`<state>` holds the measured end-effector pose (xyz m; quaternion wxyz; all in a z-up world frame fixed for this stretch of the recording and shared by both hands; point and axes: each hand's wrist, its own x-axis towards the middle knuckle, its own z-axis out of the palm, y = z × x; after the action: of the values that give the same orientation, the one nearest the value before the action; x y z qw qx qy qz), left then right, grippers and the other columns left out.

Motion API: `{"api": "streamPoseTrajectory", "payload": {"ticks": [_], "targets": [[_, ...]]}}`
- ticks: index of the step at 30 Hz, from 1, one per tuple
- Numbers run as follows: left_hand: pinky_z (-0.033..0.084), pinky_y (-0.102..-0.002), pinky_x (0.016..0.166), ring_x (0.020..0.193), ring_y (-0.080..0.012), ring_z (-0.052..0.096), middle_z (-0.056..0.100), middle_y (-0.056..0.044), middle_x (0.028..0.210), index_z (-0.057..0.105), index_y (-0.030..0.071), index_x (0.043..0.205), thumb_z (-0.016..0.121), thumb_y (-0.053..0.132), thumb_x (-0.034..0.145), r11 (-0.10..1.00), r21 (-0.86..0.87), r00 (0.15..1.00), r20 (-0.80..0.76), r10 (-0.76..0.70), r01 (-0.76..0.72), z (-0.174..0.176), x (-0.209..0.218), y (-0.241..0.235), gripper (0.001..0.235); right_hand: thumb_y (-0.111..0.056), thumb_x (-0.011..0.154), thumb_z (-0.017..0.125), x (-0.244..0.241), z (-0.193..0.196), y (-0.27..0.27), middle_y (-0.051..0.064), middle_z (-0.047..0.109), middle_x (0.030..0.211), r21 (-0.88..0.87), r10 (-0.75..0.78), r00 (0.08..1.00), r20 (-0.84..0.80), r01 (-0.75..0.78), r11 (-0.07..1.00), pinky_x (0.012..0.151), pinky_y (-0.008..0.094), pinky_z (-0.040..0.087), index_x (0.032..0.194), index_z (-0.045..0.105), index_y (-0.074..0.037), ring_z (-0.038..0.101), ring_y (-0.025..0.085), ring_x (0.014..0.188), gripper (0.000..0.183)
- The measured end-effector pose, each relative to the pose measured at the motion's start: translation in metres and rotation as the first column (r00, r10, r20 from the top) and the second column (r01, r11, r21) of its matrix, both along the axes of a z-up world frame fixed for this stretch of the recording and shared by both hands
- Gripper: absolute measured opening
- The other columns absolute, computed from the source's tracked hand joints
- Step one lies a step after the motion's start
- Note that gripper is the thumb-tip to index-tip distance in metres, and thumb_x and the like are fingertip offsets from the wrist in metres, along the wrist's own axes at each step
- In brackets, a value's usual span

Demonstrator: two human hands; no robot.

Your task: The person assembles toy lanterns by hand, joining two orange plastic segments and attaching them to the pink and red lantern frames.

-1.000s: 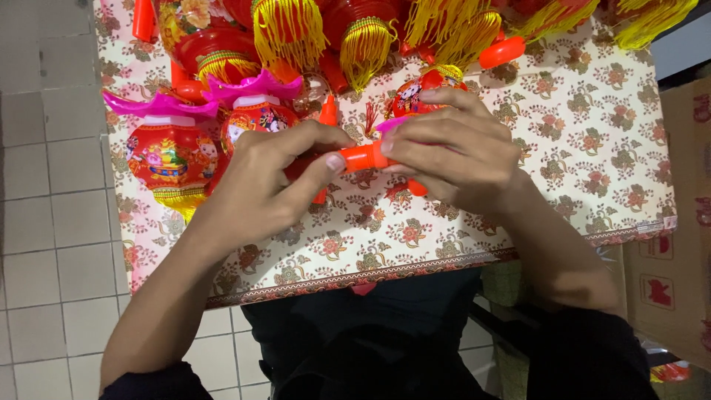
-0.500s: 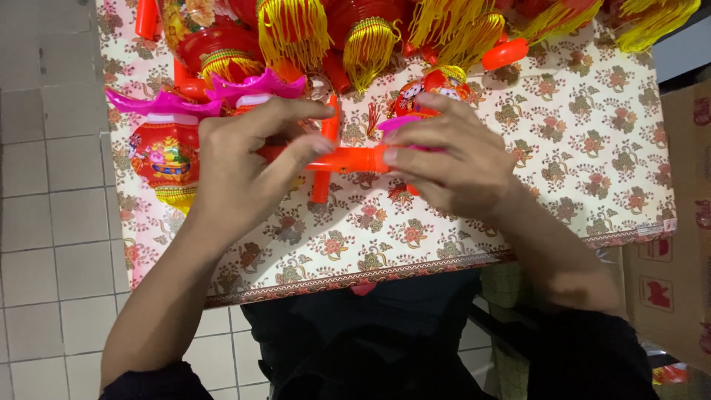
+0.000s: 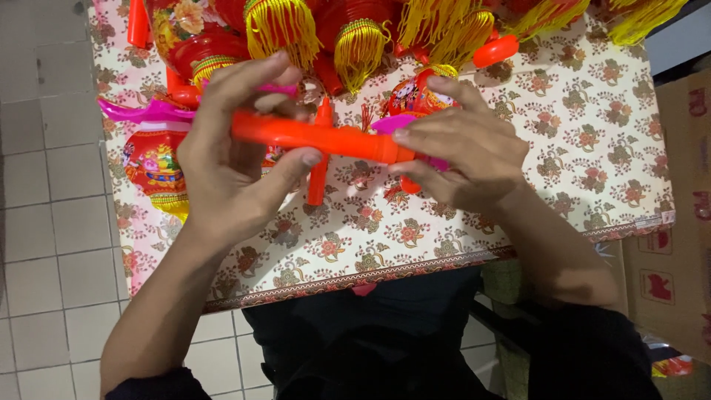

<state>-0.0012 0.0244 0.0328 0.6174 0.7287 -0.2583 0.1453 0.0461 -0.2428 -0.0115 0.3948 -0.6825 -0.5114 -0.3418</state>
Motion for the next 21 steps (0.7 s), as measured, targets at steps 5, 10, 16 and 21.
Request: {"api": "streamPoseTrajectory", "payload": {"ticks": [5, 10, 16, 21], "targets": [[0.074, -0.036, 0.098, 0.113, -0.0269, 0.079, 0.063, -0.022, 0.141, 0.025, 0.011, 0.164, 0.039, 0.028, 0.124, 0.965, 0.254, 0.992, 0.116, 0.042, -0.070, -0.016, 0.008, 0.007, 0.045, -0.017, 0.095, 0.080, -0.005, -0.013, 0.004, 0.015, 0.079, 0.096, 0.039, 0.059, 0.997, -0.050, -0.057, 0.998, 0.112, 0.047, 0.050, 0.118, 0.067, -0.007, 0.080, 0.021, 0.078, 0.028], [0.055, -0.025, 0.063, 0.067, -0.0134, 0.071, 0.075, -0.009, 0.087, 0.048, -0.001, 0.145, 0.050, 0.029, 0.112, 0.941, 0.321, 0.989, 0.132, 0.067, -0.106, 0.002, 0.006, 0.008, 0.044, -0.010, 0.095, 0.079, -0.004, -0.003, -0.003, 0.019, 0.079, 0.092, 0.026, 0.017, 0.999, -0.035, -0.016, 1.000, 0.114, 0.048, 0.046, 0.112, 0.068, -0.002, 0.080, 0.026, 0.077, 0.022], [0.058, -0.034, 0.085, 0.099, -0.0285, 0.063, 0.065, -0.021, 0.112, 0.063, -0.007, 0.129, 0.072, 0.011, 0.100, 0.964, 0.239, 0.961, 0.272, 0.050, -0.117, -0.018, 0.012, 0.006, 0.035, -0.012, 0.094, 0.078, -0.002, -0.002, -0.003, 0.018, 0.079, 0.092, 0.043, -0.007, 1.000, -0.015, 0.008, 0.999, 0.110, 0.051, 0.050, 0.109, 0.069, -0.002, 0.081, 0.027, 0.077, 0.019], [0.060, -0.035, 0.094, 0.104, -0.0274, 0.066, 0.067, -0.021, 0.115, 0.052, -0.003, 0.142, 0.074, 0.007, 0.099, 0.982, 0.185, 0.967, 0.254, -0.010, -0.039, -0.018, 0.010, 0.008, 0.050, -0.013, 0.095, 0.078, -0.005, 0.001, -0.003, 0.016, 0.080, 0.091, 0.015, 0.023, 0.998, -0.055, -0.023, 1.000, 0.113, 0.049, 0.047, 0.109, 0.069, -0.003, 0.081, 0.024, 0.077, 0.019]]}}
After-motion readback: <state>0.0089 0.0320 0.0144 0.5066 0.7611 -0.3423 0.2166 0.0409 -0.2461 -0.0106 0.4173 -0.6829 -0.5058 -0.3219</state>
